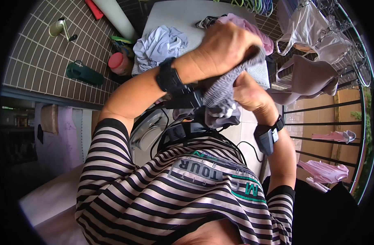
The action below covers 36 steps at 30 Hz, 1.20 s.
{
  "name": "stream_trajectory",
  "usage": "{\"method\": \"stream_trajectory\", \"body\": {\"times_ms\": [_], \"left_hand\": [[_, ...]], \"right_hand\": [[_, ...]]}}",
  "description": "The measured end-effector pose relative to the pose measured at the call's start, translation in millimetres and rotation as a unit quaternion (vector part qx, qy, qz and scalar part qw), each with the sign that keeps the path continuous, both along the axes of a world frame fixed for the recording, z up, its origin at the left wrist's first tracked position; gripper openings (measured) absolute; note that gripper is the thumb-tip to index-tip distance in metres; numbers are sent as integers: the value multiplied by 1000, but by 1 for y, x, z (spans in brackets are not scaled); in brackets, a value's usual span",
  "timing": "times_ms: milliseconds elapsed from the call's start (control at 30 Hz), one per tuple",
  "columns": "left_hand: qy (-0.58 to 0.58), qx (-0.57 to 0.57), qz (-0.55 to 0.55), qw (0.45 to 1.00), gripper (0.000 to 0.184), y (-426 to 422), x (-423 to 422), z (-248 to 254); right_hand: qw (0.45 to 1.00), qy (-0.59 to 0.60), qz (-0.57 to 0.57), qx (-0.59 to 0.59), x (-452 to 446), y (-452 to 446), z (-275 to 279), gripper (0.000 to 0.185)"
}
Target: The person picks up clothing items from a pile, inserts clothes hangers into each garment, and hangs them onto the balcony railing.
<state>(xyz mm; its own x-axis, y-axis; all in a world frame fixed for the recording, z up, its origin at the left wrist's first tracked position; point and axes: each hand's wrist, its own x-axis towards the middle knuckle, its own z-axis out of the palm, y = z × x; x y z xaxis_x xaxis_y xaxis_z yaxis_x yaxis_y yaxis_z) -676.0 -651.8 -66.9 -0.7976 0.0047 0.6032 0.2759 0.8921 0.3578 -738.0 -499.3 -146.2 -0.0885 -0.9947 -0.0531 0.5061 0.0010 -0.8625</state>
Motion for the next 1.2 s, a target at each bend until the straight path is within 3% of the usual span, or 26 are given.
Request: {"method": "stream_trajectory", "body": {"times_ms": [67,100,167,267,333,567,600,667,733,767,800,867,933,1000,1033,1067,1100,1133,1200], "left_hand": [[-22,8,-37,999,25,15,9,3],[37,32,-93,994,28,17,10,-1],[20,88,-163,983,39,31,21,1],[-16,172,-206,963,47,39,37,4],[75,250,-251,932,48,42,33,-3],[75,207,-194,956,47,43,47,-9],[58,236,-218,945,40,38,52,-11],[82,219,-201,951,39,29,57,-22],[98,48,-114,987,61,26,64,-20],[106,39,-74,991,60,28,59,-29],[114,28,-32,993,60,28,54,-42],[127,-32,3,991,47,25,48,-54],[82,-57,-39,994,40,26,51,-46],[77,64,-91,991,31,25,49,-36],[65,186,-143,970,27,29,48,-29],[51,305,-193,931,25,36,48,-22],[31,319,-230,919,24,42,49,-12],[-18,351,-261,899,27,47,46,-18],[-24,371,-290,882,32,56,43,-21]], "right_hand": [[961,230,-154,7,11,-10,-19,63],[954,193,-231,8,17,-14,-31,54],[939,202,-277,-9,15,-11,-41,53],[930,219,-292,-31,5,0,-41,51],[929,214,-298,-40,-5,6,-41,50],[940,106,-308,-101,-47,37,-83,46],[944,91,-296,-117,-54,40,-90,45],[953,82,-257,-134,-50,33,-71,44],[963,58,-234,-121,-32,22,-29,34],[957,-5,-280,-82,-25,20,-23,36],[929,-181,-315,-71,-21,21,-13,38],[929,209,-296,-73,-8,19,3,38],[733,608,-298,-60,5,17,27,38],[537,777,-325,44,-26,60,-41,39],[651,663,-369,20,-14,40,-17,39],[700,612,-368,9,1,33,4,43],[823,405,-398,-8,-15,44,-42,42],[880,167,-443,-46,-31,55,-88,42],[902,134,-409,-31,-29,52,-76,42]]}}
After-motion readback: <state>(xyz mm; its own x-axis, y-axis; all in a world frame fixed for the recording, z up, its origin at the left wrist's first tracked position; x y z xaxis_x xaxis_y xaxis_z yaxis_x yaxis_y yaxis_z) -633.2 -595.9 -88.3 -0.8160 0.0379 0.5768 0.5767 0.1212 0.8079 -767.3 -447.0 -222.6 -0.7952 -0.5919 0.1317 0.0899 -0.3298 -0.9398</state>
